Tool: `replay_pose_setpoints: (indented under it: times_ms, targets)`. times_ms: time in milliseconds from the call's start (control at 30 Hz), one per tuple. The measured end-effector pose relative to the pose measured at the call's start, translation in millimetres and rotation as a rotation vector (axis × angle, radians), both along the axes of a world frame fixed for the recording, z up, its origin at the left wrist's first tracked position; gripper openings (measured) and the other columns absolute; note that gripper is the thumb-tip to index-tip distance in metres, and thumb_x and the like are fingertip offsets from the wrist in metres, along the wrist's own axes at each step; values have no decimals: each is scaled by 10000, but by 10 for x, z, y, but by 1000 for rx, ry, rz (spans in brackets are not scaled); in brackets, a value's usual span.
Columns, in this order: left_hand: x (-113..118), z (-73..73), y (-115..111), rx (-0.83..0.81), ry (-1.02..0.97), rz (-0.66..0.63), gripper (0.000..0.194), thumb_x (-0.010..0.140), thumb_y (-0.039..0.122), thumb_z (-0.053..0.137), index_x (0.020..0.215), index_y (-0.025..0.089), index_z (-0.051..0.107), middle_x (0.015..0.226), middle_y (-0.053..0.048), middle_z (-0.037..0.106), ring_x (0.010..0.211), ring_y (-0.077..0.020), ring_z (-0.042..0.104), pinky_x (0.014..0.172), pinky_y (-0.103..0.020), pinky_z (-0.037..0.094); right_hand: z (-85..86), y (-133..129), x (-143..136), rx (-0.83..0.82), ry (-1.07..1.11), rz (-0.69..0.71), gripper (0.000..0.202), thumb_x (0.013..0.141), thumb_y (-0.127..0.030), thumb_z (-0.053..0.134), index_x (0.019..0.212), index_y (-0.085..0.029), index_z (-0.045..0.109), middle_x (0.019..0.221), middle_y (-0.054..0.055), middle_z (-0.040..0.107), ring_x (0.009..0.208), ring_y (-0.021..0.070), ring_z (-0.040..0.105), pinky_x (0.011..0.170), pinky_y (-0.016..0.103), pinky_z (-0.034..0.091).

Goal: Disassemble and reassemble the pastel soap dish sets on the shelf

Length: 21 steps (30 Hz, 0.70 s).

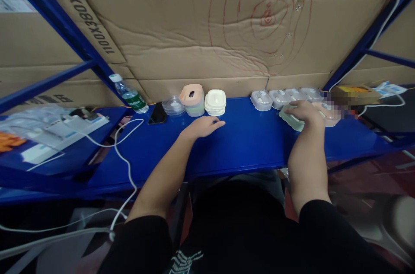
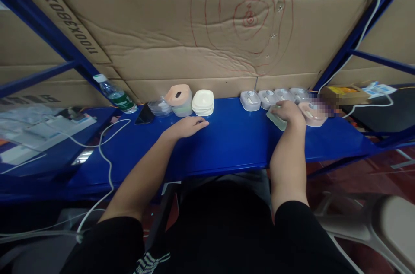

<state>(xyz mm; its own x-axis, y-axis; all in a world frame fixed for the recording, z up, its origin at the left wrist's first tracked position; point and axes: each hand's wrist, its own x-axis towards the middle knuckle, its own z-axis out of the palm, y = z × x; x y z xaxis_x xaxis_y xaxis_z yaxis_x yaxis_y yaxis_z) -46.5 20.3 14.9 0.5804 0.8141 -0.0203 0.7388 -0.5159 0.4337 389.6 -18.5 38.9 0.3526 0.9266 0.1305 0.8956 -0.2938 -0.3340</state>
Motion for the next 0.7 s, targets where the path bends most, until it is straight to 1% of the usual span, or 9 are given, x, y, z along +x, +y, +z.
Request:
replay_pose_setpoints:
  times_ms: [100, 167, 233, 267, 333, 400, 467, 600, 700]
  targets:
    - [-19, 3, 2, 21, 9, 11, 669, 989, 749, 379, 1212, 220, 721, 1202, -105, 769, 1091, -312, 710, 900, -383, 488, 5, 26, -118, 30, 42, -44, 673, 843, -538, 750, 1362, -112, 704, 1388, 224, 690, 1288, 405, 651, 1066, 494, 516]
    - [-30, -2, 8, 22, 17, 16, 684, 989, 750, 376, 1239, 209, 711, 1248, -119, 756, 1129, -321, 702, 922, -389, 489, 5, 60, -241, 175, 76, 19, 637, 876, -527, 711, 1364, -118, 698, 1386, 213, 694, 1278, 393, 656, 1077, 502, 507]
    - [-36, -8, 15, 18, 19, 16, 691, 988, 754, 373, 1239, 207, 710, 1271, -122, 749, 1147, -325, 696, 931, -392, 490, -10, 99, -345, 286, 161, 116, 556, 911, -479, 669, 1329, -116, 712, 1317, 196, 733, 1174, 347, 709, 1033, 469, 535]
    - [-37, -11, 17, 17, 20, 15, 692, 986, 758, 370, 1234, 210, 712, 1265, -120, 751, 1144, -327, 697, 927, -393, 491, -21, 116, -378, 298, 206, 157, 521, 917, -461, 659, 1300, -114, 724, 1257, 188, 757, 1101, 323, 733, 991, 445, 554]
    - [-35, -15, 20, 18, 23, 14, 690, 986, 761, 363, 1229, 219, 713, 1231, -114, 763, 1120, -326, 705, 913, -396, 492, -46, 140, -397, 233, 256, 184, 468, 914, -459, 660, 1217, -115, 755, 1101, 171, 793, 955, 291, 755, 898, 411, 576]
    - [-28, -13, 18, 23, 33, 13, 684, 988, 756, 363, 1230, 222, 714, 1207, -113, 770, 1099, -325, 710, 906, -399, 492, -64, 145, -364, 129, 249, 136, 455, 906, -497, 666, 1145, -125, 773, 967, 157, 796, 867, 285, 754, 836, 406, 575]
    - [-21, -3, 10, 22, 50, 14, 678, 988, 746, 369, 1233, 216, 714, 1210, -119, 769, 1098, -327, 712, 905, -401, 493, -71, 138, -310, 67, 227, 63, 488, 901, -545, 660, 1145, -137, 771, 921, 152, 791, 845, 291, 753, 819, 415, 569]
    - [-20, 20, -13, 13, 61, 18, 684, 985, 748, 367, 1248, 217, 708, 1248, -124, 758, 1133, -333, 704, 919, -402, 498, -62, 115, -248, 65, 194, -44, 606, 864, -632, 661, 1213, -145, 752, 1018, 172, 794, 939, 330, 752, 882, 456, 555]
    - [-26, 21, -16, 9, 63, 22, 693, 980, 758, 362, 1258, 222, 703, 1246, -120, 759, 1138, -334, 703, 941, -410, 496, -54, 106, -274, 113, 181, -94, 650, 855, -661, 648, 1242, -147, 743, 1131, 193, 782, 1055, 361, 735, 933, 476, 545]
